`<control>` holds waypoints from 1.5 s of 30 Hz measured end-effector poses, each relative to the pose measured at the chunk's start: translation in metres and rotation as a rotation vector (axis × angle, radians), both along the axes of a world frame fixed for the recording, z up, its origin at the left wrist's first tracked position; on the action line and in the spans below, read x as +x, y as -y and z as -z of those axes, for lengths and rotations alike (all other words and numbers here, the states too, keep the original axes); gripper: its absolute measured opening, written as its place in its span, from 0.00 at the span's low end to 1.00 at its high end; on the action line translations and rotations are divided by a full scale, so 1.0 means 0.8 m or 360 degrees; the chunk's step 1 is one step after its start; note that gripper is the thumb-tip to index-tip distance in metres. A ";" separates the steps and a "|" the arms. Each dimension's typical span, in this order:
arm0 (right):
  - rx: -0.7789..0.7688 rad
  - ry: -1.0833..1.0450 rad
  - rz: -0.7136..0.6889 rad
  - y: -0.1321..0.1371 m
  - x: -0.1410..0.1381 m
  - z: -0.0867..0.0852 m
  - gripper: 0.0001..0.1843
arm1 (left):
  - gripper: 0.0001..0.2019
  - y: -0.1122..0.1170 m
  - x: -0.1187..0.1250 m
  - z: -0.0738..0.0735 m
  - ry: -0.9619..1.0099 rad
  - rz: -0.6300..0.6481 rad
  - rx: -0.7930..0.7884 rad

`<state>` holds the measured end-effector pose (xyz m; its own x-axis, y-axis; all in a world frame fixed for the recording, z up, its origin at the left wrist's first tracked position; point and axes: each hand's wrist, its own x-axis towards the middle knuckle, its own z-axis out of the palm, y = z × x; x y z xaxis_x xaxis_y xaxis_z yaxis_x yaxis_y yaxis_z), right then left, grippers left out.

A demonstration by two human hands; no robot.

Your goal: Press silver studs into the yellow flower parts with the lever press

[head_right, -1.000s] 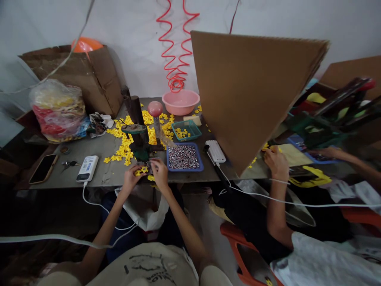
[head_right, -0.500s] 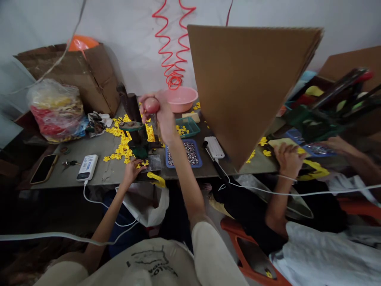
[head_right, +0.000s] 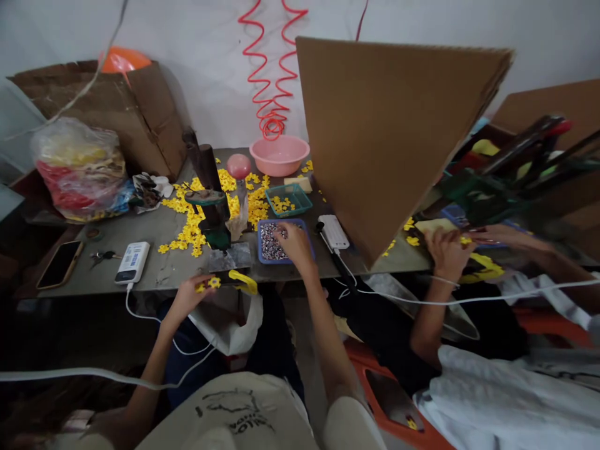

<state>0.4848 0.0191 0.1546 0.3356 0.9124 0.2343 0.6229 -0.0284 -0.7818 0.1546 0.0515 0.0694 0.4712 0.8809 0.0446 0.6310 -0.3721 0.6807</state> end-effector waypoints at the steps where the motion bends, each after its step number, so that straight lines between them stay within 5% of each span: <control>1: -0.0219 0.0202 0.0023 -0.004 0.009 0.021 0.13 | 0.14 0.011 -0.009 0.001 -0.0060 0.0009 -0.0064; 4: -0.0495 0.0529 0.0012 -0.008 0.014 0.065 0.08 | 0.12 0.031 -0.020 0.000 -0.0126 0.0004 -0.0128; 7: -0.0462 0.0557 0.0024 -0.011 0.009 0.079 0.04 | 0.18 0.033 -0.014 -0.008 -0.0030 0.0038 -0.0106; 17: -0.0065 0.0195 0.0214 -0.013 0.024 0.090 0.03 | 0.09 0.014 0.028 -0.020 0.0358 0.0256 -0.0101; 21: 0.0129 -0.0176 0.0214 -0.014 0.017 0.085 0.03 | 0.19 0.005 0.050 -0.031 0.0438 0.0203 -0.0105; 25: 0.0231 -0.0766 -0.0074 -0.007 -0.019 0.069 0.10 | 0.22 0.002 0.070 -0.028 0.0586 0.0155 -0.0243; 27: 0.0179 -0.0993 -0.0252 -0.001 -0.047 0.064 0.14 | 0.17 0.001 0.077 -0.022 0.0648 0.0149 -0.0217; 30: 0.0070 -0.1187 -0.0407 0.007 -0.091 0.064 0.17 | 0.24 -0.001 0.084 -0.016 0.0717 0.0042 -0.0173; 37: 0.0278 -0.0935 -0.0414 0.006 -0.143 0.088 0.12 | 0.17 0.006 0.087 -0.022 0.0744 -0.0002 -0.0197; 45: 0.0361 -0.1008 -0.0436 0.002 -0.144 0.096 0.11 | 0.30 0.003 0.083 -0.008 0.1124 0.0032 -0.0547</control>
